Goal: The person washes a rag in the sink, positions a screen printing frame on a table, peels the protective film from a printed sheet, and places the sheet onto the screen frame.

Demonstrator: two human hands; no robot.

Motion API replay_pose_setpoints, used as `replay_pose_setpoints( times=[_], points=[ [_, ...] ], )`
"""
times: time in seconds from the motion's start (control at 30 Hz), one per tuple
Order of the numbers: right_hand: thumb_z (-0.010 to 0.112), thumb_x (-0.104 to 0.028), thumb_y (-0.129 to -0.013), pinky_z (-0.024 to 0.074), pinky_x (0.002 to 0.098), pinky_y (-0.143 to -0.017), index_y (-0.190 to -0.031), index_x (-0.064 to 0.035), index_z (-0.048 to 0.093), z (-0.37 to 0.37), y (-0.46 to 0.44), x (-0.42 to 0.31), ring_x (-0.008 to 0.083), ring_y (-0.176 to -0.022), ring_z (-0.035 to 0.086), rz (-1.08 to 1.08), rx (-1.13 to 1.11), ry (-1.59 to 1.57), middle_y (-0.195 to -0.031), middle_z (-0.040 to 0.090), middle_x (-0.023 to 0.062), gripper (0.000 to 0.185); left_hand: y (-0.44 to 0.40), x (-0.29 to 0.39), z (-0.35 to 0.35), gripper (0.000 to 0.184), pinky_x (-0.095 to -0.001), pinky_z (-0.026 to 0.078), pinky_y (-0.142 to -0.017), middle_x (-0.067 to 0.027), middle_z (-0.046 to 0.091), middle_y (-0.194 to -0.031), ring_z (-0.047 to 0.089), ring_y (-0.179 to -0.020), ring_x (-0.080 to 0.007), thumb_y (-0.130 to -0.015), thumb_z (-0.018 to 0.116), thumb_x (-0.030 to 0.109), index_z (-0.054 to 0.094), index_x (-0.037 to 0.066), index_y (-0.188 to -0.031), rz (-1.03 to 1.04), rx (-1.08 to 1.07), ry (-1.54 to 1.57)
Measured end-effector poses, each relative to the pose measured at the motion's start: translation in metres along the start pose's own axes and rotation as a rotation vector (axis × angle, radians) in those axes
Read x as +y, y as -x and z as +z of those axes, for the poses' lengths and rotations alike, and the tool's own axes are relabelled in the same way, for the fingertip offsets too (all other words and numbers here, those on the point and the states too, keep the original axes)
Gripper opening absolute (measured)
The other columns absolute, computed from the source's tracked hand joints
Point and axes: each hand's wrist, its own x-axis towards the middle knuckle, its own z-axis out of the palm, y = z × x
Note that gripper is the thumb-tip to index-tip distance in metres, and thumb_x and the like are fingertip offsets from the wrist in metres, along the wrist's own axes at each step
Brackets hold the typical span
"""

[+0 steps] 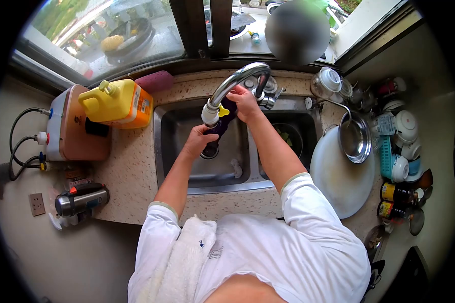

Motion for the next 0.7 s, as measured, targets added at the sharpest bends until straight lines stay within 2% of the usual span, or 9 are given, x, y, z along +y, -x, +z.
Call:
replay_pose_setpoints(
  times=[0.13,0.2,0.23,0.3,0.4,0.5,0.53,0.63,0.7],
  points=[
    [0.068,-0.019,-0.079,0.0479,0.0307,-0.074,-0.119,0.0062,0.052,-0.031,0.004,0.044,0.0190,-0.087,0.060,0.091,0.344,0.526,-0.100,0.062,0.0128,0.050,0.010,0.035,0.008,0.014,-0.0349,0.048,-0.085,-0.0076,0.065,-0.089,0.063,-0.087,-0.0208,-0.078,0.059,0.000,0.062,0.004,-0.091,0.016,0.044,0.598],
    [0.065,-0.034,-0.081,0.0459,0.0329,-0.074,-0.101,0.0059,0.061,-0.031,0.027,0.058,0.0189,-0.088,0.058,0.354,0.481,0.589,-0.095,0.063,0.0128,0.045,0.007,0.033,0.003,0.011,-0.0426,0.044,-0.093,-0.0105,0.062,-0.095,0.059,-0.097,-0.0262,-0.080,0.053,0.000,0.057,0.004,-0.089,0.024,0.053,0.772],
    [0.063,-0.043,-0.082,0.0443,0.0358,-0.072,-0.093,0.0041,0.063,-0.034,0.038,0.075,0.0187,-0.085,0.057,0.474,0.505,0.584,-0.091,0.062,0.0127,0.049,0.004,0.023,0.000,0.018,-0.0438,0.041,-0.096,-0.0124,0.060,-0.102,0.056,-0.102,-0.0276,-0.080,0.052,0.001,0.055,0.003,-0.098,0.040,0.073,0.801],
    [0.059,-0.047,-0.084,0.0434,0.0360,-0.072,-0.098,0.0023,0.062,-0.029,0.057,0.090,0.0179,-0.082,0.056,0.699,0.363,0.478,-0.089,0.062,0.0110,0.052,-0.001,0.005,-0.003,0.034,-0.0461,0.036,-0.102,-0.0161,0.055,-0.116,0.051,-0.112,-0.0304,-0.081,0.049,0.003,0.050,-0.001,-0.114,0.065,0.114,0.863],
    [0.061,-0.041,-0.086,0.0431,0.0342,-0.072,-0.097,-0.0032,0.062,-0.013,0.067,0.101,0.0153,-0.077,0.055,0.522,0.221,0.026,-0.083,0.060,0.0049,0.040,0.005,0.002,0.002,0.033,-0.0479,0.034,-0.103,-0.0162,0.053,-0.118,0.049,-0.114,-0.0318,-0.081,0.048,0.003,0.050,0.000,-0.114,0.044,0.121,0.895],
    [0.064,-0.032,-0.085,0.0435,0.0313,-0.074,-0.092,-0.0095,0.060,-0.017,0.058,0.096,0.0127,-0.077,0.056,0.290,0.136,-0.037,-0.083,0.060,-0.0001,0.024,0.012,0.008,-0.001,0.027,-0.0471,0.035,-0.102,-0.0151,0.055,-0.115,0.051,-0.112,-0.0303,-0.082,0.049,0.004,0.051,0.001,-0.109,0.043,0.111,0.872],
    [0.066,-0.020,-0.083,0.0440,0.0290,-0.073,-0.082,-0.0138,0.058,-0.012,0.058,0.085,0.0119,-0.077,0.057,0.313,0.176,-0.155,-0.081,0.060,-0.0023,0.011,0.016,0.014,-0.003,0.025,-0.0466,0.036,-0.101,-0.0145,0.056,-0.113,0.052,-0.110,-0.0294,-0.082,0.049,0.004,0.052,0.002,-0.107,0.050,0.106,0.859],
    [0.066,-0.012,-0.081,0.0445,0.0283,-0.075,-0.078,-0.0150,0.058,-0.013,0.059,0.068,0.0135,-0.078,0.058,0.305,0.083,-0.340,-0.081,0.061,-0.0014,0.010,0.023,0.034,-0.007,0.006,-0.0371,0.048,-0.084,-0.0084,0.060,-0.092,0.059,-0.088,-0.0209,-0.084,0.054,0.006,0.052,0.006,-0.090,0.069,0.222,0.656],
    [0.067,-0.003,-0.075,0.0473,0.0294,-0.071,-0.076,-0.0145,0.057,-0.005,0.060,0.059,0.0151,-0.078,0.060,0.239,0.027,-0.409,-0.080,0.062,-0.0002,0.015,0.008,0.008,-0.038,0.009,-0.0321,0.047,-0.070,-0.0052,0.058,-0.083,0.056,-0.075,-0.0153,-0.083,0.060,0.009,0.052,0.006,-0.084,0.071,0.350,0.312]
  ],
)
